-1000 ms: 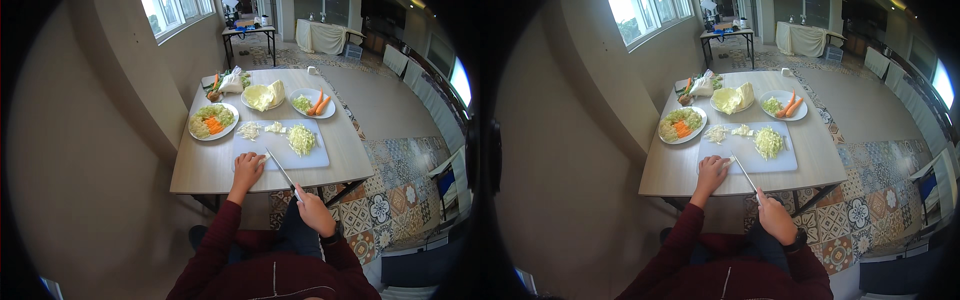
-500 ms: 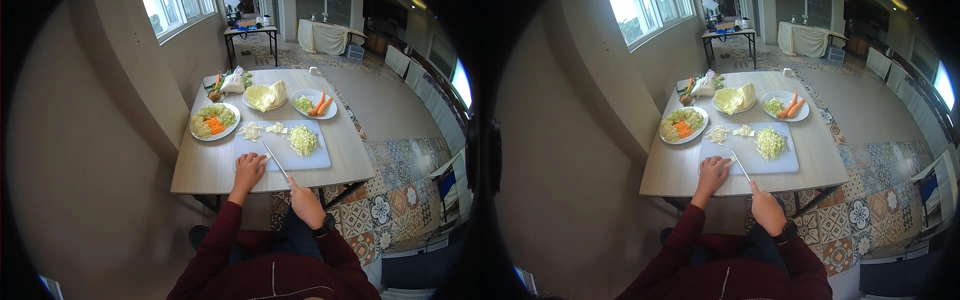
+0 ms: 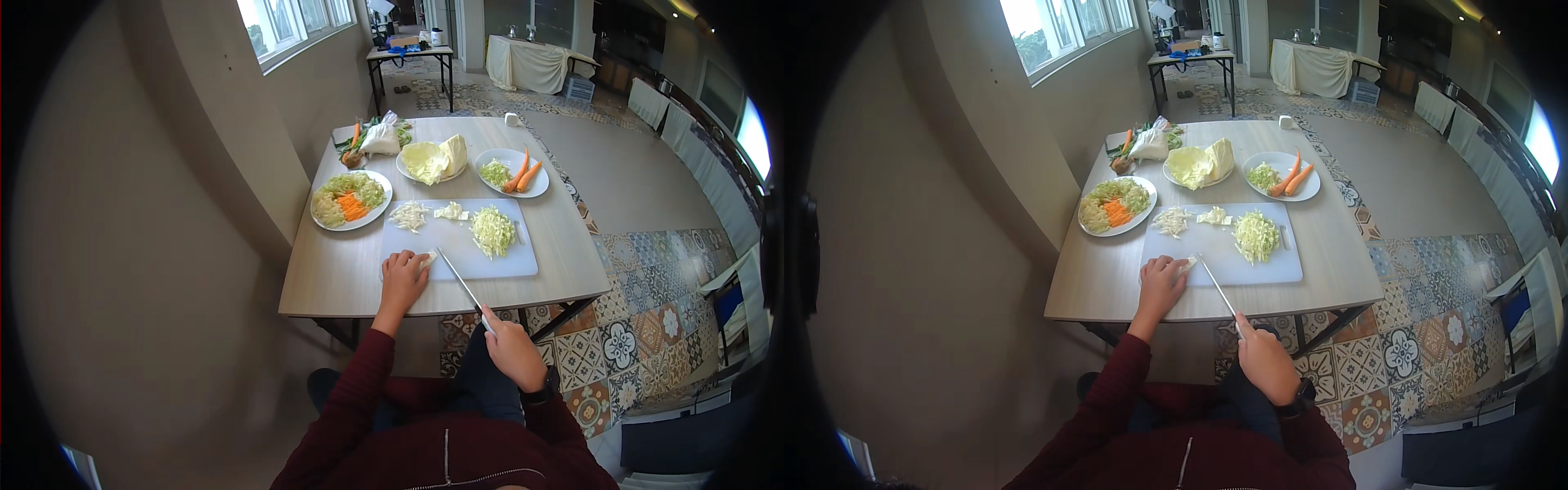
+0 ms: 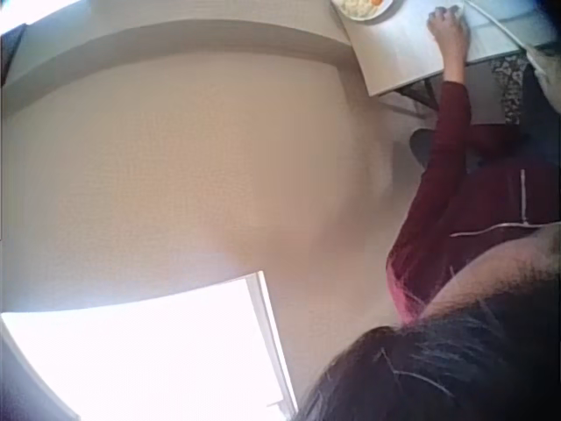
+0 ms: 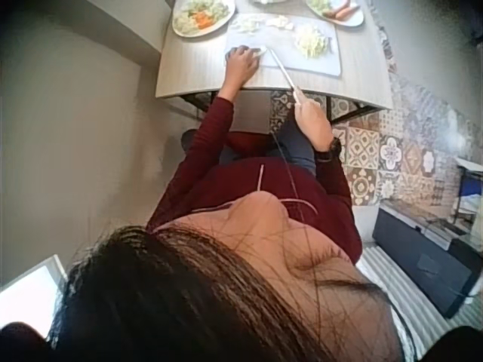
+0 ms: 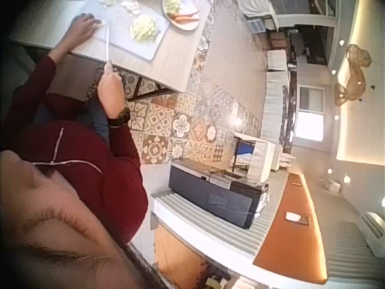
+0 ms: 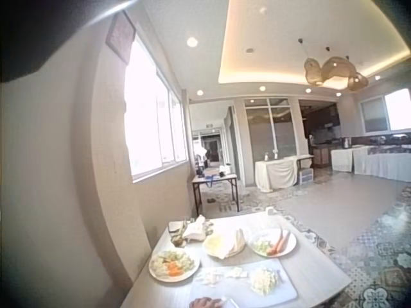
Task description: The person uses a knife to chop cabbage on a white cutting board, occasionally using their hand to move the cabbage pieces aside.
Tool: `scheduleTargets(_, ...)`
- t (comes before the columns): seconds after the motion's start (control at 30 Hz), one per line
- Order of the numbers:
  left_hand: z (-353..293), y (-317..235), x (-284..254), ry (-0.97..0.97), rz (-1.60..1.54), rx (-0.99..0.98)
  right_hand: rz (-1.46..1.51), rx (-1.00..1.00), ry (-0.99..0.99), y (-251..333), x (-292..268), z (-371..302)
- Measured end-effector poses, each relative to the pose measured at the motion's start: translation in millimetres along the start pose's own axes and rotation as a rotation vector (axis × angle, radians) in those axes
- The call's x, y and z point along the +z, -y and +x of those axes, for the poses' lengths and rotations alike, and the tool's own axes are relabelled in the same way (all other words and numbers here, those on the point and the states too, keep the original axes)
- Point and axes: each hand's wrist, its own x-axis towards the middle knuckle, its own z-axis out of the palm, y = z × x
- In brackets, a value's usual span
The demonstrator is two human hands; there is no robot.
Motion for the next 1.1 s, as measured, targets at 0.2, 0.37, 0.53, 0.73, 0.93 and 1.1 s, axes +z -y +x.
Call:
scheduleTargets(0.2, 0, -1, -3, 0.024, 0.014, 0.025, 0.055, -0.018, -0.026, -1, 0, -3)
scheduleTargets(0.37, -1, -1, -3, 0.021, -0.003, 0.045, 0.064, -0.028, -0.048, -3, 0, -5)
scheduleTargets(0.53, -1, 0, -3, 0.073, -0.008, 0.02, 0.072, -0.031, -0.052, 1, -4, -5)
scheduleTargets(0.73, 0, 0, -2, 0.06, -0.013, 0.023, 0.008, -0.007, -0.021, 7, -6, -6)
scheduleTargets(0.93, -1, 0, -4, 0.052, 0.0, 0.032, -0.064, 0.032, 0.007, 12, -2, -9)
scheduleTargets(1.1, -1, -2, -3, 0.037, 0.004, 0.042, -0.017, 0.023, -0.008, 4, 5, -7)
